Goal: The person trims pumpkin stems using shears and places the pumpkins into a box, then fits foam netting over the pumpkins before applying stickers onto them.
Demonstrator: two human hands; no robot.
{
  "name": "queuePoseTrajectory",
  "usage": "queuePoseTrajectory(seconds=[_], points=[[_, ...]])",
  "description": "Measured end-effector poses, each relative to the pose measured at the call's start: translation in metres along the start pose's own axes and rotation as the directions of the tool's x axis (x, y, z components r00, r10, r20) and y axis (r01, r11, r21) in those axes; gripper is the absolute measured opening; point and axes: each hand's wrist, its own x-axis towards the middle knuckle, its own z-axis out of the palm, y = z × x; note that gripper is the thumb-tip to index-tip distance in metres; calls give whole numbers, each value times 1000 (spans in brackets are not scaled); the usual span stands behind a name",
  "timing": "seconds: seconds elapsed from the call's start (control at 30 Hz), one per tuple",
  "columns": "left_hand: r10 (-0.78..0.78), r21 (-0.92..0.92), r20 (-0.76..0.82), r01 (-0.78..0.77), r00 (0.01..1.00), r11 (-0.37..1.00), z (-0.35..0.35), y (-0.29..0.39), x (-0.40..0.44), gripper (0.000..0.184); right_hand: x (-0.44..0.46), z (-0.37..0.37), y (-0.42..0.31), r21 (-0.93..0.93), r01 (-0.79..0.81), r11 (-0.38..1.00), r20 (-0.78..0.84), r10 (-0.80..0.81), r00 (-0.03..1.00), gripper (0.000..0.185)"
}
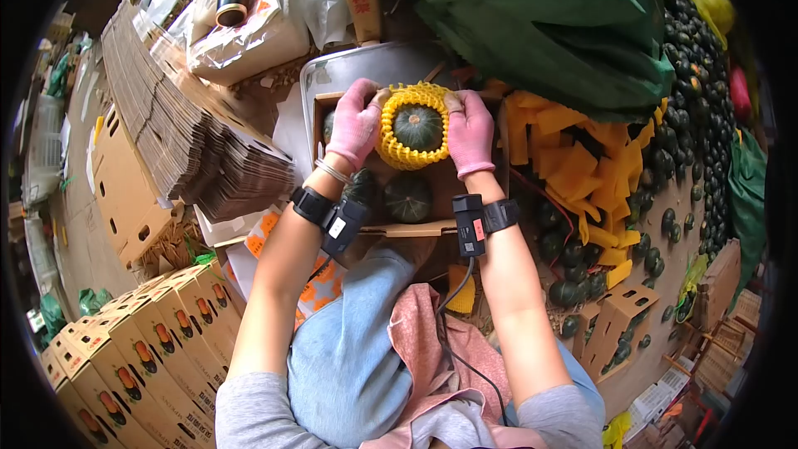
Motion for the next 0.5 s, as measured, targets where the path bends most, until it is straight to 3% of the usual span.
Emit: queuePoseTrajectory(seconds=[0.1, 0.13, 0.17, 0.2, 0.23, 0.3, 0.37, 0.4, 0.43, 0.5], points=[[76, 441, 80, -103, 994, 891, -9, 16, 11, 6, 7, -5, -10, -368, 52, 928, 14, -51, 999, 24], [175, 552, 63, -181, 982, 814, -8, 23, 6, 11, 9, -7, -14, -461, 77, 884, -8, -91, 996, 25], [272, 548, 27, -242, 962, 801, -5, 23, 5, 13, 9, -9, -21, -549, 98, 830, -24, -133, 991, 27], [367, 548, -9, -302, 930, 780, -1, 20, 5, 15, 8, -11, -24, -493, 7, 870, 35, 12, 999, 28], [458, 551, -44, -360, 888, 752, 1, 17, 5, 17, 5, -10, -25, -456, -2, 890, -21, -8, 1000, 27], [341, 428, -72, -280, 937, 859, 1, 20, -1, 20, -9, -5, -25, -379, -15, 925, -129, -37, 991, 25], [216, 306, -124, -169, 969, 937, 0, 28, -21, 20, -24, -3, -22, -144, 140, 980, -151, -162, 975, 14], [280, 194, -41, -267, 959, 944, -1, 34, -33, 25, -28, -5, -19, -237, 300, 924, -93, -329, 940, 13], [526, 300, 52, -515, 849, 803, -3, 34, -38, 33, -32, -8, -16, -318, 452, 833, -22, -483, 875, 15], [466, 381, 221, -516, 857, 767, -7, 43, -47, 34, -36, -13, -19, -393, 428, 814, 121, -416, 901, 30]])
